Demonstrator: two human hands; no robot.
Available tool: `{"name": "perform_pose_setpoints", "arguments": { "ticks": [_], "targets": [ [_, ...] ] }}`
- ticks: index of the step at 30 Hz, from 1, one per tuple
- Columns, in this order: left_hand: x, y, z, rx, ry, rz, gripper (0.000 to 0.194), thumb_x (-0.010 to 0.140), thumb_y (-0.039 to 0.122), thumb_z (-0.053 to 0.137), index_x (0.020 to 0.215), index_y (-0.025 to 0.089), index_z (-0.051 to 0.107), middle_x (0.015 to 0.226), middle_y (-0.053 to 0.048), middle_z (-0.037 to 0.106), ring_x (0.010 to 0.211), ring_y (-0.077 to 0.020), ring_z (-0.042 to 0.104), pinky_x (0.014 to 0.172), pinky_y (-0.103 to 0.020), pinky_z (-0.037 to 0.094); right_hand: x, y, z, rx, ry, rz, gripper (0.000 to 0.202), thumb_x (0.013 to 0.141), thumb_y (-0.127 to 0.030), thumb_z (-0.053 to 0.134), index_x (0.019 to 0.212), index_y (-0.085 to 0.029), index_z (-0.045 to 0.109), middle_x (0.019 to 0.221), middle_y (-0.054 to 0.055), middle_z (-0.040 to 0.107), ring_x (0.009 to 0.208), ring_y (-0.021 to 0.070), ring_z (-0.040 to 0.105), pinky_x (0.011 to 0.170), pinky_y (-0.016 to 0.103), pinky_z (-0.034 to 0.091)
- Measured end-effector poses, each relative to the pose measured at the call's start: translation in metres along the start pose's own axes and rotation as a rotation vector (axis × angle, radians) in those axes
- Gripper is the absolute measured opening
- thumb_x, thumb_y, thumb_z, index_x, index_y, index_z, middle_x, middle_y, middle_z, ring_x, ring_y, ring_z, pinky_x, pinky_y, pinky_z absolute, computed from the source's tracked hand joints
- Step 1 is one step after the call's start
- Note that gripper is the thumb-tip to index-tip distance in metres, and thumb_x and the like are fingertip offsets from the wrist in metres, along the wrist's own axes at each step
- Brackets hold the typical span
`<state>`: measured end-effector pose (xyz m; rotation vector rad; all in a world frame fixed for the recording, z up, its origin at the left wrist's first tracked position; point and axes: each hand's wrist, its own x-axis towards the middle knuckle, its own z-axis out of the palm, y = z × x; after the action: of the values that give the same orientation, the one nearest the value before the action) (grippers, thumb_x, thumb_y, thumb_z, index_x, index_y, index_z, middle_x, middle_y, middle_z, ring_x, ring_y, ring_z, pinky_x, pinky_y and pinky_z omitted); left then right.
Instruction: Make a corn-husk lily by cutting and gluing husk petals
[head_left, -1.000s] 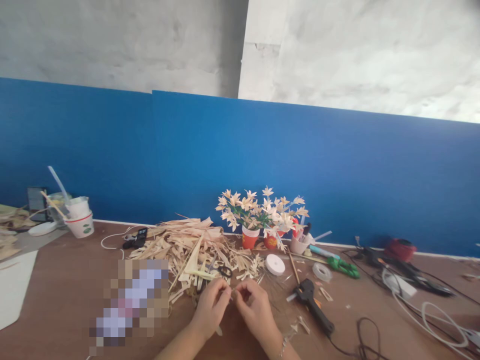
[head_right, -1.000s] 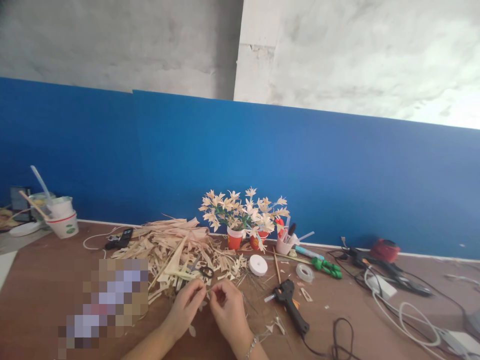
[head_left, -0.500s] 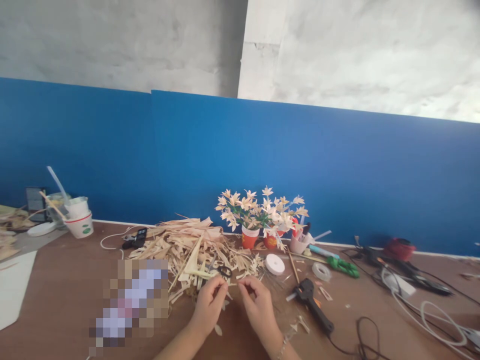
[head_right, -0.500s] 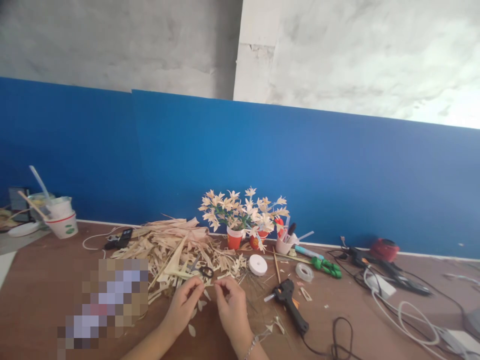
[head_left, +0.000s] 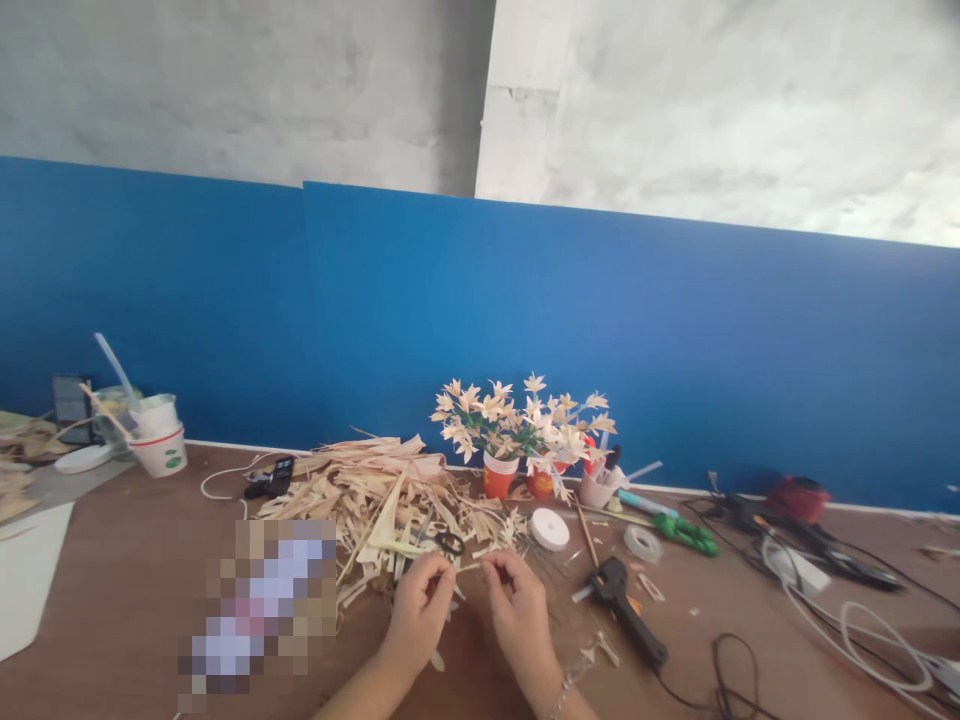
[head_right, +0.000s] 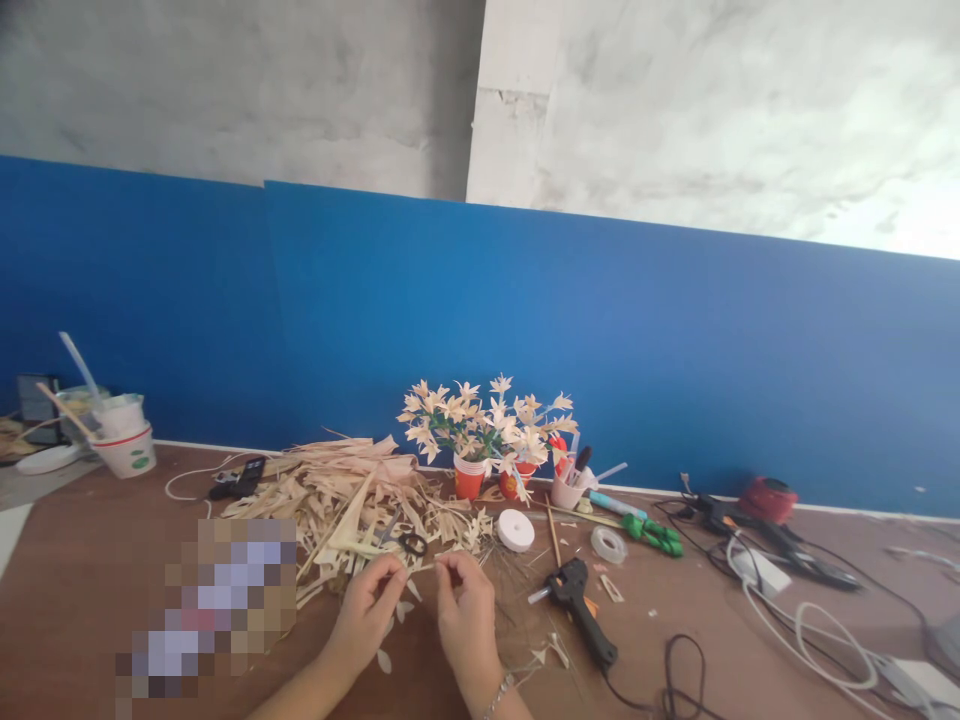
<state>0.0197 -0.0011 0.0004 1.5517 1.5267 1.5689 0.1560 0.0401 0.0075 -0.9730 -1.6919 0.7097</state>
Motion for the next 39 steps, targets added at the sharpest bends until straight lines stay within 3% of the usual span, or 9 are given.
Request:
{"name": "perform_pose_setpoints", "arguments": {
  "ticks": [4, 6, 8, 10, 17, 23, 28, 32, 39],
  "targets": [
    [-0.001, -0.002, -0.001, 0.115, 0.017, 0.048, 0.023, 0.083, 0.027, 0.045, 0.064, 0.019, 0.054, 0.064, -0.001, 0.053, 0.065, -0.0165, 0.051, 0.062, -0.026, 0.041, 0.001, 0.001, -0.002, 0.041, -0.022, 0.028, 0.025, 0.083, -0.037, 0.05, 0.075, -0.016, 0.062, 0.072, 0.006, 0.064, 0.068, 0.018, 0.059, 0.063, 0.024, 0.046],
    [-0.001, -0.002, -0.004, 0.194, 0.071, 0.109, 0.013, 0.081, 0.023, 0.048, 0.08, 0.019, 0.06, 0.08, -0.005, 0.06, 0.08, -0.0204, 0.055, 0.074, -0.031, 0.043, 0.002, 0.001, -0.003, 0.043, -0.029, 0.02, 0.024, 0.083, -0.036, 0.05, 0.077, -0.016, 0.062, 0.074, 0.006, 0.064, 0.069, 0.0181, 0.059, 0.064, 0.024, 0.046],
    [-0.002, 0.0, -0.007, 0.258, 0.115, 0.179, 0.022, 0.079, 0.021, 0.051, 0.099, 0.02, 0.06, 0.098, -0.009, 0.061, 0.095, -0.0237, 0.054, 0.085, -0.036, 0.041, 0.002, 0.0, -0.004, 0.034, -0.034, -0.008, 0.022, 0.084, -0.034, 0.05, 0.077, -0.016, 0.062, 0.074, 0.006, 0.064, 0.069, 0.0175, 0.059, 0.064, 0.024, 0.045],
    [-0.002, 0.001, -0.008, 0.312, 0.103, 0.237, 0.028, 0.078, 0.021, 0.052, 0.105, 0.021, 0.06, 0.103, -0.01, 0.06, 0.099, -0.0248, 0.052, 0.088, -0.039, 0.04, 0.002, -0.002, -0.004, 0.023, -0.05, -0.041, 0.02, 0.084, -0.032, 0.05, 0.077, -0.017, 0.062, 0.073, 0.006, 0.063, 0.068, 0.0167, 0.058, 0.063, 0.023, 0.045],
    [0.0, 0.005, -0.004, 0.413, -0.014, 0.27, 0.015, 0.082, 0.021, 0.05, 0.082, 0.022, 0.065, 0.081, -0.006, 0.062, 0.084, -0.0224, 0.055, 0.076, -0.036, 0.042, 0.0, -0.009, -0.004, 0.031, -0.119, -0.126, 0.019, 0.085, -0.026, 0.049, 0.074, -0.018, 0.062, 0.071, 0.004, 0.062, 0.065, 0.015, 0.057, 0.06, 0.022, 0.044],
    [0.0, 0.007, -0.001, 0.407, -0.006, 0.245, 0.015, 0.083, 0.02, 0.048, 0.073, 0.02, 0.06, 0.077, -0.005, 0.061, 0.08, -0.0214, 0.054, 0.073, -0.034, 0.041, -0.001, -0.008, -0.002, -0.004, -0.051, -0.127, 0.019, 0.085, -0.027, 0.048, 0.074, -0.018, 0.06, 0.07, 0.004, 0.061, 0.065, 0.015, 0.057, 0.061, 0.022, 0.044],
    [-0.001, 0.005, 0.0, 0.305, 0.045, 0.201, 0.015, 0.081, 0.023, 0.051, 0.07, 0.02, 0.06, 0.075, -0.005, 0.061, 0.079, -0.0213, 0.055, 0.074, -0.034, 0.042, 0.0, -0.005, -0.002, 0.02, -0.028, -0.056, 0.022, 0.084, -0.033, 0.05, 0.073, -0.017, 0.061, 0.069, 0.005, 0.062, 0.064, 0.0159, 0.057, 0.061, 0.023, 0.045],
    [0.0, 0.001, 0.001, 0.106, 0.103, 0.103, 0.018, 0.081, 0.029, 0.052, 0.069, 0.019, 0.061, 0.076, -0.005, 0.063, 0.081, -0.0212, 0.056, 0.078, -0.034, 0.043, 0.0, -0.002, 0.003, 0.106, -0.1, 0.074, 0.03, 0.079, -0.043, 0.055, 0.073, -0.016, 0.065, 0.071, 0.006, 0.066, 0.066, 0.0179, 0.059, 0.061, 0.024, 0.046],
    [0.0, 0.003, 0.008, -0.431, 0.003, -0.236, 0.028, 0.075, 0.044, 0.058, 0.075, 0.016, 0.061, 0.073, -0.003, 0.062, 0.068, -0.0156, 0.057, 0.064, -0.026, 0.046, -0.002, 0.0, 0.013, 0.416, -0.279, 0.351, 0.041, 0.065, -0.054, 0.066, 0.063, -0.013, 0.063, 0.052, 0.0, 0.06, 0.046, 0.0112, 0.051, 0.049, 0.022, 0.04]
  ]
}}
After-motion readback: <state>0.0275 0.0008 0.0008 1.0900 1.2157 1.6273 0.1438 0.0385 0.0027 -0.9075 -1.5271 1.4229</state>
